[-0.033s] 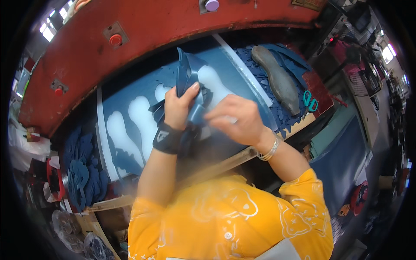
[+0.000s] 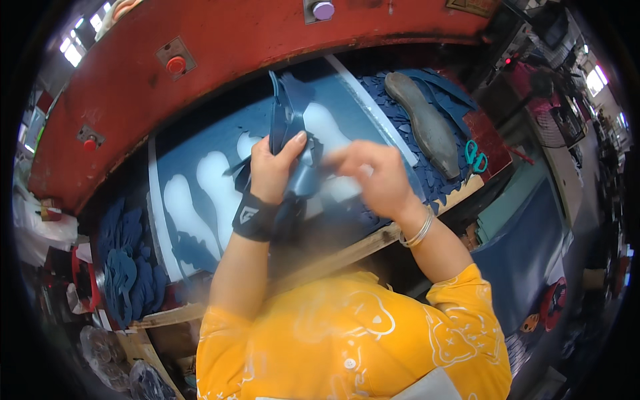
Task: The person operates a hydraulic fabric cutting machine in a workshop. They place blue fabric sheets on the machine bed, align them with a shoe-shaped template, press a button to cut, and then remove the cut pieces. The cut fabric pieces are gathered and stacked on the side.
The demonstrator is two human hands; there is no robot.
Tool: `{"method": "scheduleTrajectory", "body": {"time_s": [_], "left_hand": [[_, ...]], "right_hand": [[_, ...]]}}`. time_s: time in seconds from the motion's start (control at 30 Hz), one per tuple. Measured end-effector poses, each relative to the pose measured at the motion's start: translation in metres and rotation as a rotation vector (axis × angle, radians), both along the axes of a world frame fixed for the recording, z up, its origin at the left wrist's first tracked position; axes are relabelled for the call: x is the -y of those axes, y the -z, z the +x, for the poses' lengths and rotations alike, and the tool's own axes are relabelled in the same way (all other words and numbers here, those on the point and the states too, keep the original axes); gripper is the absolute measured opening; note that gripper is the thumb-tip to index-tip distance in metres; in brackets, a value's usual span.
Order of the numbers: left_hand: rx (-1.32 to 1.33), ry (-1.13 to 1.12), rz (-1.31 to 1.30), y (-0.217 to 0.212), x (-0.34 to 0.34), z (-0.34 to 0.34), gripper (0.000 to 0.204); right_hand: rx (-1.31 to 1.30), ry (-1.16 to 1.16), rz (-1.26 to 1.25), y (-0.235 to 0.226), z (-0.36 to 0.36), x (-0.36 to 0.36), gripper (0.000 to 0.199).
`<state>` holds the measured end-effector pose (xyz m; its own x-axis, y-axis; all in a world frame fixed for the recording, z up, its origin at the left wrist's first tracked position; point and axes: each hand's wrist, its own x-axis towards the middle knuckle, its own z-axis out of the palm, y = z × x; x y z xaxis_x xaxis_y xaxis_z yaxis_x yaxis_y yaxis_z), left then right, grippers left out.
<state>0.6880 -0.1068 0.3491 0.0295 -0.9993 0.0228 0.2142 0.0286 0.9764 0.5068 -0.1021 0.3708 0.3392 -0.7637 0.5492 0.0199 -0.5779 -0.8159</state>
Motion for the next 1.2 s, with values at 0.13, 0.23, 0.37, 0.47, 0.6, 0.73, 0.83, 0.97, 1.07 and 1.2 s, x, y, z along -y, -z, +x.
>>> {"method": "scheduleTrajectory", "body": {"time_s": [0.13, 0.23, 0.37, 0.47, 0.6, 0.73, 0.83, 0.97, 1.07, 1.2], "left_hand": [[0.276, -0.003, -0.165, -0.010, -0.015, -0.015, 0.017], [0.434, -0.062, -0.264, -0.012, -0.018, -0.020, 0.027], [0.414, -0.108, -0.333, -0.009, -0.029, -0.013, 0.042], [0.000, 0.021, -0.396, -0.008, -0.053, -0.003, 0.049], [-0.109, 0.085, -0.444, -0.009, -0.091, -0.001, 0.049], [-0.221, -0.064, -0.257, -0.023, -0.148, 0.020, 0.050], [-0.344, -0.068, -0.209, -0.036, -0.185, 0.069, 0.049], [-0.454, 0.007, -0.260, -0.046, -0.208, 0.136, 0.037], [-0.427, -0.178, -0.324, -0.062, -0.219, 0.165, 0.027], [-0.317, -0.252, -0.400, -0.072, -0.223, 0.183, 0.020]], "right_hand": [[-0.110, -0.143, 0.577, -0.004, -0.008, 0.024, 0.044], [-0.109, -0.177, 0.594, -0.005, 0.001, 0.025, 0.036], [0.418, -0.022, 0.647, -0.003, 0.008, 0.019, 0.026], [0.828, 0.220, 0.703, 0.003, -0.009, 0.038, 0.021], [0.632, 0.240, 0.613, 0.029, -0.022, 0.087, 0.022], [0.915, 0.743, 0.657, 0.033, -0.045, 0.148, 0.018], [0.517, 0.845, 0.688, 0.033, -0.115, 0.165, 0.029], [-0.735, 0.699, 0.622, 0.034, -0.148, 0.166, 0.039], [-0.913, 0.717, 0.324, 0.030, -0.108, 0.150, 0.033], [-0.634, 0.707, 0.080, 0.045, -0.044, 0.119, 0.025]]}}
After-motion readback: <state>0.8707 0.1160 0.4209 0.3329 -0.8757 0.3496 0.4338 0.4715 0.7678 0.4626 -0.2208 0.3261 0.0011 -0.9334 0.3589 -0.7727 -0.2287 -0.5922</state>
